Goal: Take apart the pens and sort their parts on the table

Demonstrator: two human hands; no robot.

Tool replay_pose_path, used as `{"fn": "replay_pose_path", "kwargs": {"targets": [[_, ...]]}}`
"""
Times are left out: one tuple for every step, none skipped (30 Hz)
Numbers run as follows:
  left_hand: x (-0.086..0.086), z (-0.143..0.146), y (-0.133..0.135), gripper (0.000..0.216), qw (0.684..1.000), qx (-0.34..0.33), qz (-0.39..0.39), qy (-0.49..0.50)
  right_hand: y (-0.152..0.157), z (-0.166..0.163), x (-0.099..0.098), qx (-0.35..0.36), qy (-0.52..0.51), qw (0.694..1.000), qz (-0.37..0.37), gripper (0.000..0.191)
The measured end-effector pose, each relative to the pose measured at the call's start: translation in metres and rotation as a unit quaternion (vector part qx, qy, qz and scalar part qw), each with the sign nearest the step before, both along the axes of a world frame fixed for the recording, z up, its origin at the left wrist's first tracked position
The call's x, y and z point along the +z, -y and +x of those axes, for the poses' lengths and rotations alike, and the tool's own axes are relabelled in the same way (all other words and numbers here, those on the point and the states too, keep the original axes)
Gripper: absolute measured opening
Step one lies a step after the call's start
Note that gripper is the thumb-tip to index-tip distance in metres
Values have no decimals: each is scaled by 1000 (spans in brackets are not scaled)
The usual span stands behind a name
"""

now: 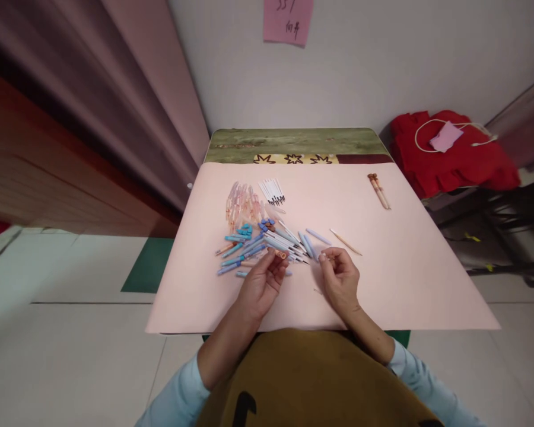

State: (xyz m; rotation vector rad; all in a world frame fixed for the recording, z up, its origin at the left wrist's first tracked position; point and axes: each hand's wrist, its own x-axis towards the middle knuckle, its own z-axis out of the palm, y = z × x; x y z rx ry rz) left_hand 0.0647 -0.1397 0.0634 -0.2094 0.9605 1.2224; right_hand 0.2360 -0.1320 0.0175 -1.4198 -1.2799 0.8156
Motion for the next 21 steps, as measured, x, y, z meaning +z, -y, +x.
{"fn": "replay_pose_path", "kwargs": {"targets": [[-1, -1, 2, 7, 1000, -5, -8, 1, 2, 4, -4, -9, -7, 1000, 0, 20], [-2, -2, 3, 7, 1000, -6, -17, 0, 3, 8, -5, -8, -6, 1000, 0, 19], [-2, -3, 5, 6, 1000, -5, -26, -1, 4, 10, -5, 3, 5, 1000, 1, 19], [-2, -4, 6, 5, 999, -3, -32, -2, 4, 12, -3, 24, 25, 999, 5, 17], [-1, -5, 6, 5, 999, -1, -35, -3, 4, 12, 0, 54, 50, 997, 10, 16], [-1, -7, 6, 4, 999, 2, -35, -4, 3, 11, 4, 90, 80, 992, 19, 15], [0, -9, 5, 4, 999, 6, -32, -3, 3, 10, 6, 129, 113, 985, 31, 13], [0, -10, 5, 4, 1000, 12, -27, -3, 2, 7, 7, 162, 147, 974, 48, 13], [-1, -12, 5, 5, 1000, 19, -21, -2, 1, 3, 7, 187, 183, 963, 66, 12], [-1, -14, 5, 6, 1000, 26, -16, -1, 0, -1, 5, 202, 219, 951, 83, 13], [-2, -16, 5, 7, 999, 32, -13, -1, -1, -6, 3, 211, 255, 939, 97, 14], [-2, -17, 5, 8, 999, 36, -14, -1, -2, -10, 0, 217, 289, 926, 110, 15], [-3, -18, 6, 10, 999, 37, -17, -2, -3, -14, -3, 220, 317, 915, 120, 16], [-3, -19, 7, 11, 999, 39, -21, -3, -4, -17, -5, 223, 335, 907, 127, 17], [-3, -20, 7, 11, 999, 39, -26, -4, -5, -18, -6, 226, 342, 903, 131, 17], [-2, -20, 8, 12, 999, 39, -29, -4, -5, -17, -5, 227, 338, 904, 131, 17], [-2, -22, 9, 12, 999, 41, -31, -4, -4, -14, -4, 226, 327, 909, 128, 17], [-1, -23, 9, 12, 999, 43, -32, -4, -1, -9, -2, 223, 312, 916, 121, 16], [-1, -24, 9, 12, 998, 46, -30, -5, 3, -2, 1, 220, 299, 922, 109, 16], [-1, -25, 9, 12, 998, 48, -27, -5, 8, 6, 4, 219, 291, 927, 93, 15], [-1, -27, 9, 12, 998, 49, -24, -5, 14, 14, 7, 219, 292, 928, 71, 14]]}}
